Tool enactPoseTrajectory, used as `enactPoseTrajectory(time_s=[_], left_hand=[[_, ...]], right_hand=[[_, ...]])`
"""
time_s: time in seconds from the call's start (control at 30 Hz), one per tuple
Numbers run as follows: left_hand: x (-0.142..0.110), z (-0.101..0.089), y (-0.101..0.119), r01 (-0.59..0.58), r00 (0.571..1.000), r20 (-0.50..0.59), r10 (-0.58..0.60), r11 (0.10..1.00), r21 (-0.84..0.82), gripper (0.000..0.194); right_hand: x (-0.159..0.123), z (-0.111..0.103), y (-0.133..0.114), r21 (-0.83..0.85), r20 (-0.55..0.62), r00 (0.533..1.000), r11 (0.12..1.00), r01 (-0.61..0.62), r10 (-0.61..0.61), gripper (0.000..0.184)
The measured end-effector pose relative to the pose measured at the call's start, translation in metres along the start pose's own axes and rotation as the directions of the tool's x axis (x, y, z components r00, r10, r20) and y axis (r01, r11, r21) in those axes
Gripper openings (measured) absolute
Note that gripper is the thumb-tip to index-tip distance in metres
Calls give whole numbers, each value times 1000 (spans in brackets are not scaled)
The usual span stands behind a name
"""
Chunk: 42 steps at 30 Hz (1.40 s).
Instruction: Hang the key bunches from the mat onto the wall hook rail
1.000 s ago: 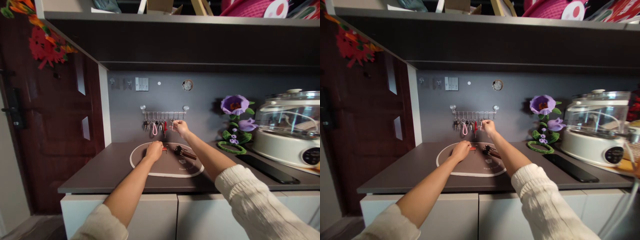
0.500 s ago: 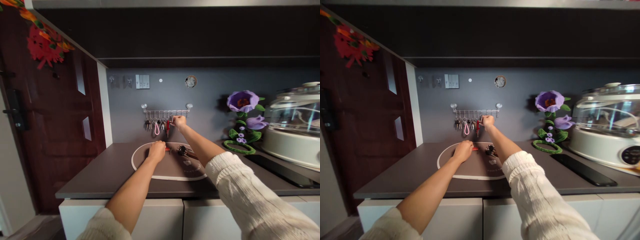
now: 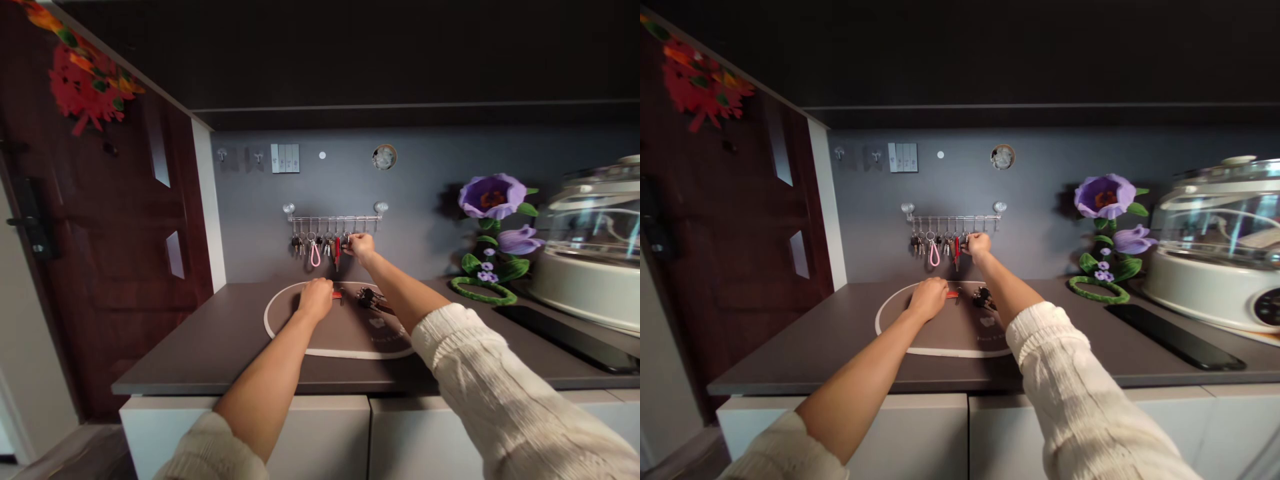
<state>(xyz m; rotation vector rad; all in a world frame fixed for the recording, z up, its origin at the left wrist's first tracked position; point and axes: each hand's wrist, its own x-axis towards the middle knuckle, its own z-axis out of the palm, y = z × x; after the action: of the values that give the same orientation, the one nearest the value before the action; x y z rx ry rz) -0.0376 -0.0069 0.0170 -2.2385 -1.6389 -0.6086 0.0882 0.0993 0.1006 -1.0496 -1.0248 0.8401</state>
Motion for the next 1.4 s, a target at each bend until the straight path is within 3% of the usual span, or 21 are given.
enactPoseTrajectory(time_s=[0.67, 1.03, 1.2, 1.4], left_hand=[[-1, 2, -2, -95, 993, -80, 91, 994, -58, 22], [-3, -1, -1, -188, 977, -129, 172, 974, -128, 21], [-5, -3, 0, -213, 973, -123, 197, 968, -135, 20], [-6, -5, 1, -217, 973, -109, 201, 963, -160, 21]], right_hand=[[-14, -21, 9, -76, 82, 997, 997, 18, -12, 9], [-53, -53, -6, -25, 216, 973, 996, 87, -80, 4], [-72, -74, 9, -97, 276, 958, 989, 109, -78, 3], [-79, -96, 34, -311, 392, 913, 918, 248, -114, 8]])
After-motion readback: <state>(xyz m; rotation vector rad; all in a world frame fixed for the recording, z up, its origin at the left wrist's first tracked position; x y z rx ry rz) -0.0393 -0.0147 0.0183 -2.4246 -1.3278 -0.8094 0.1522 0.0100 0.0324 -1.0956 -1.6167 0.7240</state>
